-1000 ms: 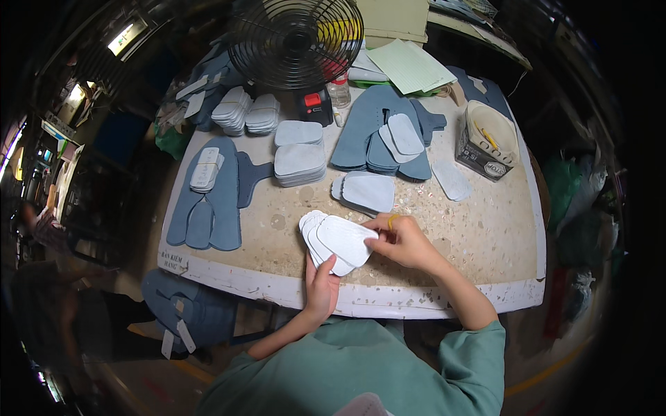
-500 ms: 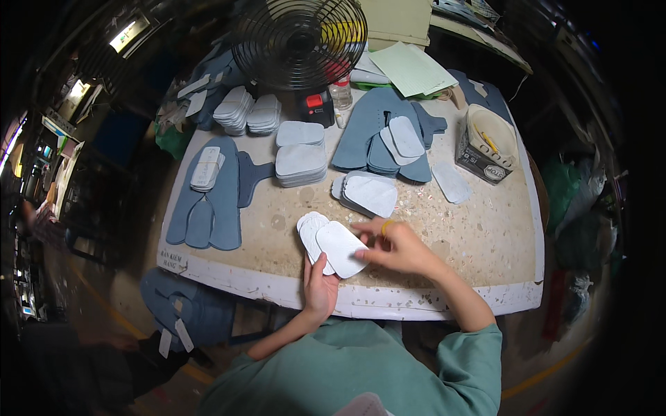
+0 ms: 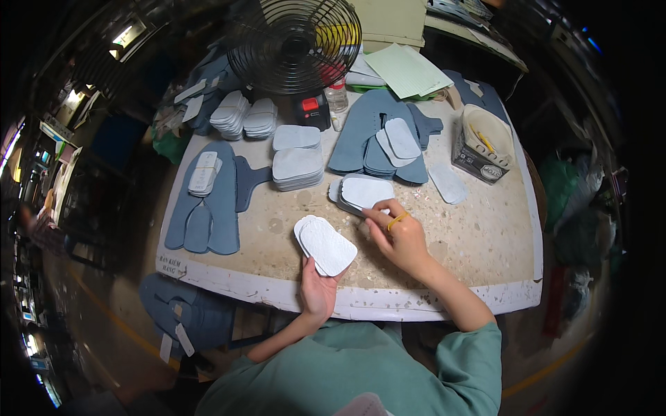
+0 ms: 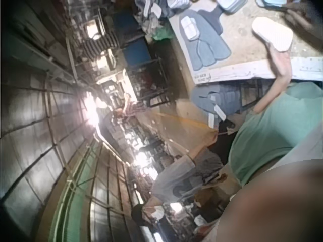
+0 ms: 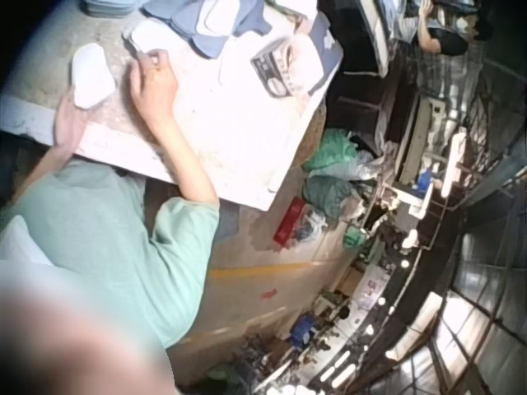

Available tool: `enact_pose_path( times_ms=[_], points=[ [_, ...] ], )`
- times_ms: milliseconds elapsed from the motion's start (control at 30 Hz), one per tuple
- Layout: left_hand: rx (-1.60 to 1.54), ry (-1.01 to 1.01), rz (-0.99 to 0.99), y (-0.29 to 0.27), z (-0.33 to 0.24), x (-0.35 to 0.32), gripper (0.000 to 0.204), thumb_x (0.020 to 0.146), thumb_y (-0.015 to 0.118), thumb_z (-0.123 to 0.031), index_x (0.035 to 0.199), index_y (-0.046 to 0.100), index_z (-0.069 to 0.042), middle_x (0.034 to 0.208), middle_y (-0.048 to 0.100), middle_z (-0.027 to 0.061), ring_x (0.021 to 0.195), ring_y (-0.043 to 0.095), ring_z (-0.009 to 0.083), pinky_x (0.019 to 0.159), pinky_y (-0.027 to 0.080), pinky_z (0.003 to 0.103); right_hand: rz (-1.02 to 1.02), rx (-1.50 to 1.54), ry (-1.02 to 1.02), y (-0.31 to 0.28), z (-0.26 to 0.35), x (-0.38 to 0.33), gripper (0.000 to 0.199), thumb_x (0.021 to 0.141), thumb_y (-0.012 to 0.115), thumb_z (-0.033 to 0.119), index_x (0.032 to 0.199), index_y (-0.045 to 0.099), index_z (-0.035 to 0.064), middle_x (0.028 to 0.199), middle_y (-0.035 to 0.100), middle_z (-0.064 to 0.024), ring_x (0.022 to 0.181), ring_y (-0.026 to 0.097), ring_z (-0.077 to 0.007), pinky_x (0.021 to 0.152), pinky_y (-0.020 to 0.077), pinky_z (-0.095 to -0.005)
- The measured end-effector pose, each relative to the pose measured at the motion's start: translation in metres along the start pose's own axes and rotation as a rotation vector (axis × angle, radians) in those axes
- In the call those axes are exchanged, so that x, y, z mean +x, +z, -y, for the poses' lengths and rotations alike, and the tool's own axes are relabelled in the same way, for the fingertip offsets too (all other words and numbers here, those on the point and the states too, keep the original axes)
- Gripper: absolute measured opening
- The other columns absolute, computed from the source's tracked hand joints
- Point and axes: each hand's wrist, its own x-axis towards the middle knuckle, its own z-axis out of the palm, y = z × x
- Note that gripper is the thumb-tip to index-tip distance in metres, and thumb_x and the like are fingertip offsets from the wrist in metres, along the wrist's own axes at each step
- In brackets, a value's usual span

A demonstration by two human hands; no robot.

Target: The person sorts and stacks small white fabric pieces on a table. They briefly open a notebook and write on it before returning to handle the fabric pieces, separating them into piles and stacking them neatly.

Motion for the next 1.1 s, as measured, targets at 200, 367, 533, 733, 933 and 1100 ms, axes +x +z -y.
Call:
enact_pose_path(
  times_ms=[200,367,533,733,933,1100],
  points=[
    [0.105,0.024,0.060,0.006,-0.004,-0.002,0.051,0.101,0.038,-0.012,0.149,0.019,-0.010,0.145,0.037,0.0130,0.131,0.045,0.0254,0.106,0.043,0.044,0.265,0.348,0.233,0.000,0.019,-0.005,0.022,0.081,0.071,0.010,0.103,0.073,0.0032,0.079,0.061,-0.0086,0.061,0.057,-0.0155,0.056,0.0455,-0.0286],
    [0.132,0.007,0.071,0.011,-0.007,-0.004,0.055,0.099,0.040,-0.004,0.149,0.017,-0.008,0.145,0.037,0.0127,0.130,0.046,0.0241,0.107,0.044,0.040,0.077,0.295,0.109,0.000,0.017,-0.001,0.021,0.080,0.069,0.004,0.101,0.074,0.0042,0.081,0.061,-0.0090,0.065,0.059,-0.0173,0.057,0.0462,-0.0287],
    [0.156,0.006,0.043,0.011,-0.007,-0.004,0.056,0.099,0.040,-0.003,0.149,0.017,-0.008,0.145,0.037,0.0132,0.129,0.047,0.0242,0.106,0.044,0.040,-0.350,0.173,0.031,-0.010,0.005,0.005,0.027,0.079,0.069,0.002,0.104,0.074,0.0072,0.083,0.060,-0.0077,0.067,0.060,-0.0198,0.060,0.0485,-0.0303],
    [0.155,-0.003,0.030,0.010,-0.006,-0.004,0.056,0.098,0.041,-0.001,0.149,0.018,-0.008,0.144,0.038,0.0132,0.127,0.048,0.0242,0.103,0.046,0.039,0.050,-0.219,-0.070,-0.012,-0.015,0.013,0.023,0.084,0.066,0.009,0.106,0.070,0.0055,0.091,0.061,-0.0091,0.067,0.062,-0.0246,0.061,0.0520,-0.0352],
    [0.102,0.032,0.049,0.009,-0.006,-0.004,0.056,0.097,0.041,-0.001,0.148,0.019,-0.007,0.144,0.038,0.0134,0.128,0.047,0.0247,0.104,0.046,0.039,0.277,0.306,0.250,-0.012,0.001,0.001,0.022,0.086,0.068,0.012,0.105,0.071,0.0019,0.087,0.062,-0.0058,0.064,0.057,-0.0121,0.057,0.0455,-0.0261],
    [-0.066,-0.015,0.118,0.002,-0.007,-0.002,0.049,0.103,0.034,-0.018,0.149,0.020,-0.008,0.144,0.040,0.0142,0.130,0.047,0.0282,0.107,0.043,0.042,0.112,0.464,0.246,-0.009,0.011,0.000,0.025,0.084,0.068,0.007,0.108,0.070,0.0009,0.080,0.060,-0.0062,0.065,0.055,-0.0093,0.056,0.0446,-0.0242]
  ],
)
